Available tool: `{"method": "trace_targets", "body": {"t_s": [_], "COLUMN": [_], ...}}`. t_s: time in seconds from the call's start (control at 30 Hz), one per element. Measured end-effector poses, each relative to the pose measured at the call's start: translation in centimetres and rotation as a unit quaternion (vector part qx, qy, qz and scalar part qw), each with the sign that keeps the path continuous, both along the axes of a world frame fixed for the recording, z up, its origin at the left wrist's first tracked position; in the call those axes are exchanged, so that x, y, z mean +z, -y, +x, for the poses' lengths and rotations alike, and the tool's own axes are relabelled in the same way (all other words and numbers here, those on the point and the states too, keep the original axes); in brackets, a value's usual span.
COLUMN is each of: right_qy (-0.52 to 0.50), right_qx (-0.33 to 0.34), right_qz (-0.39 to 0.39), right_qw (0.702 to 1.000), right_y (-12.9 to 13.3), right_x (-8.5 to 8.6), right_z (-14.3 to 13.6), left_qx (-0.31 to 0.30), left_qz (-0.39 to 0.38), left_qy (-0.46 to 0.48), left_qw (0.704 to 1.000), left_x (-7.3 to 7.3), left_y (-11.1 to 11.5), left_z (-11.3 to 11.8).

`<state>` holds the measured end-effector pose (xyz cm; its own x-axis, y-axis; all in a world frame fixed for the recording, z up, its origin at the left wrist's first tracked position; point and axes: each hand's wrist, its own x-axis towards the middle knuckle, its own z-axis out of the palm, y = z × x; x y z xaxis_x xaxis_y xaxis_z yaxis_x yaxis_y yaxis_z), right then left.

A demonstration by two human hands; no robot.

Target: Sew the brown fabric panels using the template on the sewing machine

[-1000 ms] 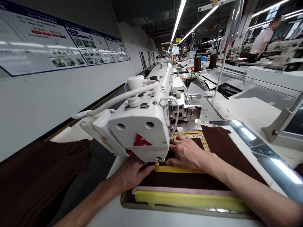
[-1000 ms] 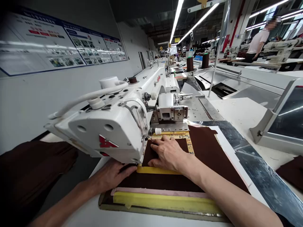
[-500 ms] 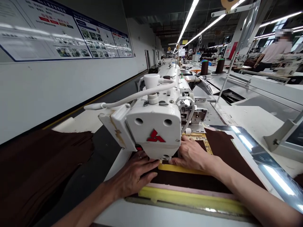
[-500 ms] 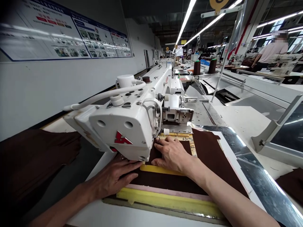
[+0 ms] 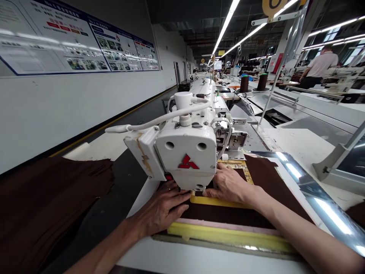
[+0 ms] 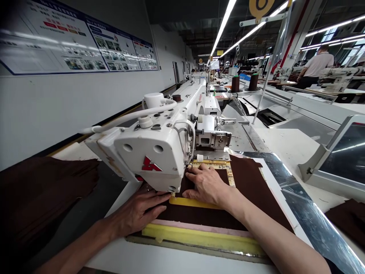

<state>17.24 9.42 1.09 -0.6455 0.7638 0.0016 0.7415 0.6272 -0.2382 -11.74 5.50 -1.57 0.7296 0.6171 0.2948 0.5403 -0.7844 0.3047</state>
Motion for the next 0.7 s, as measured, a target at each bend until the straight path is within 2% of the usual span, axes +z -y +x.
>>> {"method": "trace_targets", "body": {"t_s": [0.2, 0.47, 0.7], "right_qy": [-0.001, 0.003, 0.014], "right_qx": [0.001, 0.001, -0.006], "right_qz": [0.007, 0.007, 0.006], "right_qw": [1.0, 1.0, 1.0], "right_y": [-0.1, 0.0, 0.0], "right_x": [-0.2, -0.1, 0.0], "right_z": [0.3, 0.7, 0.6], "left_qx": [0.007, 0.027, 0.005], "left_qz": [0.002, -0.012, 0.0], "left_qy": [-0.02, -0.043, -0.046], "left_qw": [1.0, 0.999, 0.999], "left_x": [0.1, -1.0, -0.4], "left_y": [0.1, 0.3, 0.7], "left_z": [0.1, -0.1, 0.1]}}
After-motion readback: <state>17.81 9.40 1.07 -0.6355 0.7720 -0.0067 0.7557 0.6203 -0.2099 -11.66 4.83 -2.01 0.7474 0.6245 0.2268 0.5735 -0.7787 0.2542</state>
